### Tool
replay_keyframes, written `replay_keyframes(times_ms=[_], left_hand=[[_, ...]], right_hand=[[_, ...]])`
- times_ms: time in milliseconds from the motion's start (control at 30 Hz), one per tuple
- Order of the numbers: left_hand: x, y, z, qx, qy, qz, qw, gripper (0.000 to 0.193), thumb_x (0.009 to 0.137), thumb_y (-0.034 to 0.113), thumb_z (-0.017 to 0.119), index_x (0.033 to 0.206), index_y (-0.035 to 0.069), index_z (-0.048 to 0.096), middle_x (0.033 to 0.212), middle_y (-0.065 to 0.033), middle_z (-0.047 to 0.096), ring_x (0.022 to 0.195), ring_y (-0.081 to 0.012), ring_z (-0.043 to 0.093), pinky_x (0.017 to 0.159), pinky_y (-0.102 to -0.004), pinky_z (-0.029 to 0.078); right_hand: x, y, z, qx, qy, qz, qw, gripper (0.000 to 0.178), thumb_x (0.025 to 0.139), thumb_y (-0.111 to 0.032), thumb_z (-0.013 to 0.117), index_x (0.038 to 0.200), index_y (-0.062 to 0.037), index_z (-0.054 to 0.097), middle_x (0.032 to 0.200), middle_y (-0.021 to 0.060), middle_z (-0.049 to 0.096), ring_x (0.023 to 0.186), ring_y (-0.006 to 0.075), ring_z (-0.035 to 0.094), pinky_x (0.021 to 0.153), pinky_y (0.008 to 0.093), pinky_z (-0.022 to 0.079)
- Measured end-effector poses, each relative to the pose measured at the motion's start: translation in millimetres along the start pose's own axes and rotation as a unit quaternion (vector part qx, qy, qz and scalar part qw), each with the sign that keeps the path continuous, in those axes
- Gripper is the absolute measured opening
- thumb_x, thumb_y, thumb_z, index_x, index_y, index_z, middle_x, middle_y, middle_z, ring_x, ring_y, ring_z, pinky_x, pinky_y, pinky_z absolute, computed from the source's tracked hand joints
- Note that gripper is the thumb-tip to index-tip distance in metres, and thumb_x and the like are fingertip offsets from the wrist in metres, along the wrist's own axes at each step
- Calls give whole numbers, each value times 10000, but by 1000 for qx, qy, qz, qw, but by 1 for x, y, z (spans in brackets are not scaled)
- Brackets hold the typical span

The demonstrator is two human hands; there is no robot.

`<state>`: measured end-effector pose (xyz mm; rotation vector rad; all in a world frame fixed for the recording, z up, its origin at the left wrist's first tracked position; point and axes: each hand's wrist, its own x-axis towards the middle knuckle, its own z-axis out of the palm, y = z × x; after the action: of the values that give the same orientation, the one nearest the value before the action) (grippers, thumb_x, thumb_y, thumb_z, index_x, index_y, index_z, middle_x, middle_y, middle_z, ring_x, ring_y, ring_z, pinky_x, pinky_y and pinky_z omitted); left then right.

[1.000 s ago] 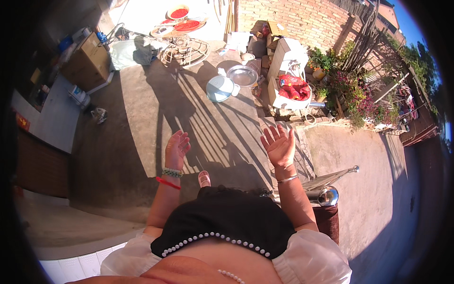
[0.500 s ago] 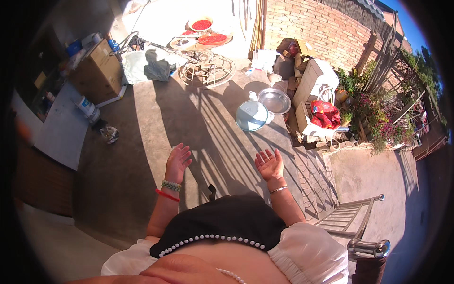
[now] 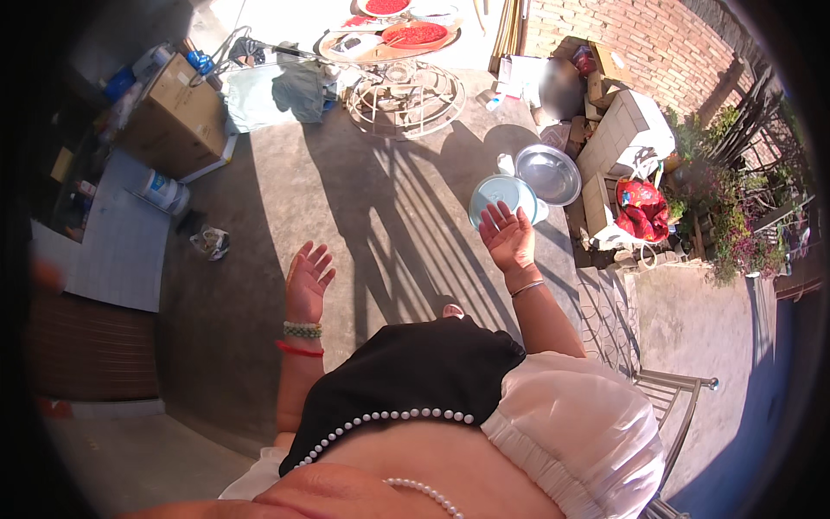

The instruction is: The person wipes a tiled wall with a cloth and then uses chopsticks to stir and sort chopped chillies in several bowls on a table.

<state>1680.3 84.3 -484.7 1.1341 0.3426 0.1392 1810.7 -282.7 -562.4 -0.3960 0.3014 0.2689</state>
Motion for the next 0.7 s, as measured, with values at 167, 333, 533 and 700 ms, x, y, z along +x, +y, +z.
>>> replay_keyframes(times_ms=[167, 333, 533, 700], left_hand=[[83, 7, 19, -30, -18, -17, 999, 538, 957, 409, 439, 1381, 84, 378, 1343, -118, 469, 1174, -228, 471, 964, -393, 389], [184, 1, 61, -104, -97, -132, 981, 595, 943, 535, 388, 1371, 123, 376, 1335, -141, 469, 1154, -302, 498, 945, -449, 408], [310, 101, 54, -282, -189, -118, 933, 776, 902, 666, 292, 1398, 69, 325, 1385, -179, 401, 1234, -392, 425, 1009, -507, 353], [408, 164, 29, -105, -182, 47, 977, 696, 941, 551, 333, 1418, 45, 309, 1439, -163, 353, 1325, -348, 338, 1088, -477, 259]], right_hand=[[118, 27, 96, -47, -60, 43, 996, 441, 922, -390, 520, 1225, -70, 516, 1210, 80, 567, 1127, 238, 525, 942, 405, 424], [178, 133, 213, -206, -155, -65, 964, 430, 941, -352, 490, 1246, -49, 505, 1256, 114, 543, 1168, 250, 508, 994, 401, 394], [234, 193, 284, -635, -475, -419, 442, 559, 905, -350, 522, 1371, -61, 412, 1432, 193, 349, 1285, 360, 386, 1091, 476, 263], [322, 208, 321, -652, -388, -391, 521, 606, 893, -351, 565, 1409, -102, 369, 1460, 165, 314, 1338, 334, 323, 1105, 448, 246]])
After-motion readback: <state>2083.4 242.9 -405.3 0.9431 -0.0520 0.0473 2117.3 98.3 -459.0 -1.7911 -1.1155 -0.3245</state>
